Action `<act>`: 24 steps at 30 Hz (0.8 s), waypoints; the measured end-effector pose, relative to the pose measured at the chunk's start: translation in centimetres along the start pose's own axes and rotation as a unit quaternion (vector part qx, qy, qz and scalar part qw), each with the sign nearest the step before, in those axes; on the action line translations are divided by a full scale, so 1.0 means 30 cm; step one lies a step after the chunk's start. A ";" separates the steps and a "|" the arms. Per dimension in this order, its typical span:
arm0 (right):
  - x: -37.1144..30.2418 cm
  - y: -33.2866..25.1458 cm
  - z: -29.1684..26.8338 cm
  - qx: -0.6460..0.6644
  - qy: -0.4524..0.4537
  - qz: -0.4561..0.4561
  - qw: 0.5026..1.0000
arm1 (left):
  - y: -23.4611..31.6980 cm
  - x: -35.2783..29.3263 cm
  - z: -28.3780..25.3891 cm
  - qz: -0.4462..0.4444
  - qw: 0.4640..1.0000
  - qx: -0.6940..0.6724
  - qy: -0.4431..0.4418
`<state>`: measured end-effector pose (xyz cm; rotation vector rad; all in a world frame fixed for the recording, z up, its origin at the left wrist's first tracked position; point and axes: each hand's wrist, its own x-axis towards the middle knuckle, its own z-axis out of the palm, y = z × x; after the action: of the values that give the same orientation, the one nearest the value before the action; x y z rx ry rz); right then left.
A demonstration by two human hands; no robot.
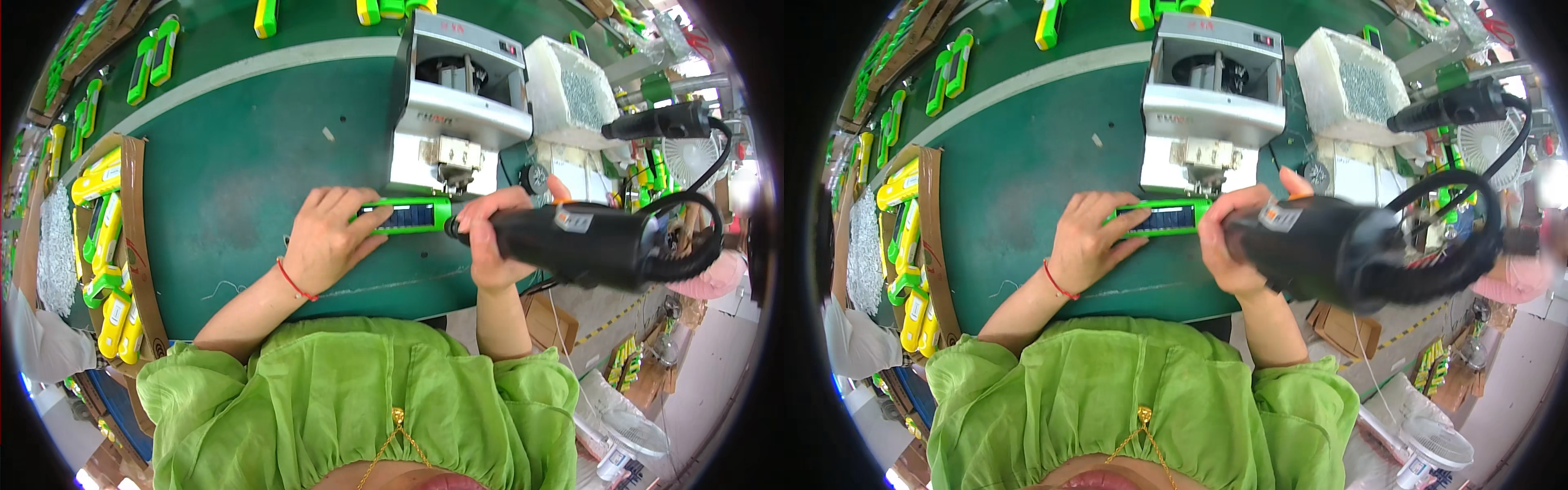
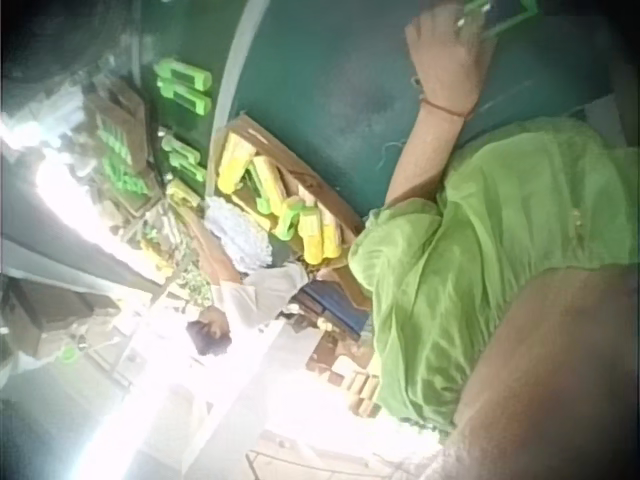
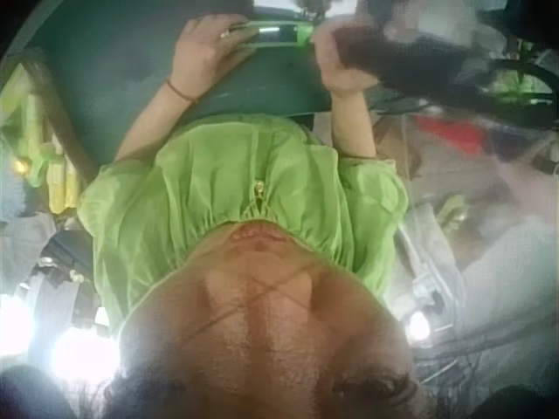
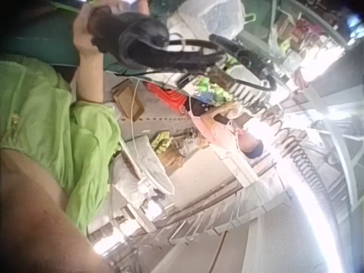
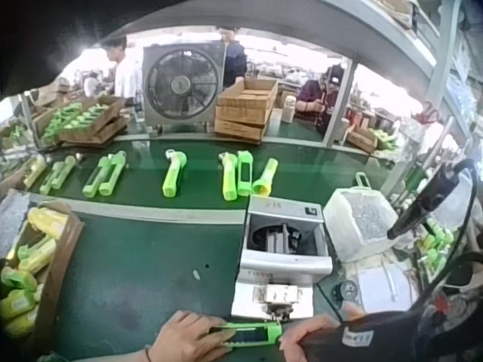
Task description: Assemble solar-powered flashlights by installing components and securing the body with an electric screwdriver.
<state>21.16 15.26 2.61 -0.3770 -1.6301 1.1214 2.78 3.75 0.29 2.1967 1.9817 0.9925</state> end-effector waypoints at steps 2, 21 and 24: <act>-0.004 0.001 -0.035 -0.082 -0.058 -0.015 0.995 | 0.004 0.001 -0.009 0.003 1.000 -0.002 -0.008; -0.030 0.019 -0.005 -0.022 0.045 0.007 0.999 | 0.040 -0.004 -0.002 0.040 0.994 0.088 -0.058; -0.019 0.027 0.027 0.067 0.109 0.016 0.992 | 0.058 -0.001 0.002 0.041 0.991 0.116 -0.062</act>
<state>20.44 14.89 1.63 -0.4239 -1.3551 1.1634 4.36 3.40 0.95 2.4077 2.0573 0.6426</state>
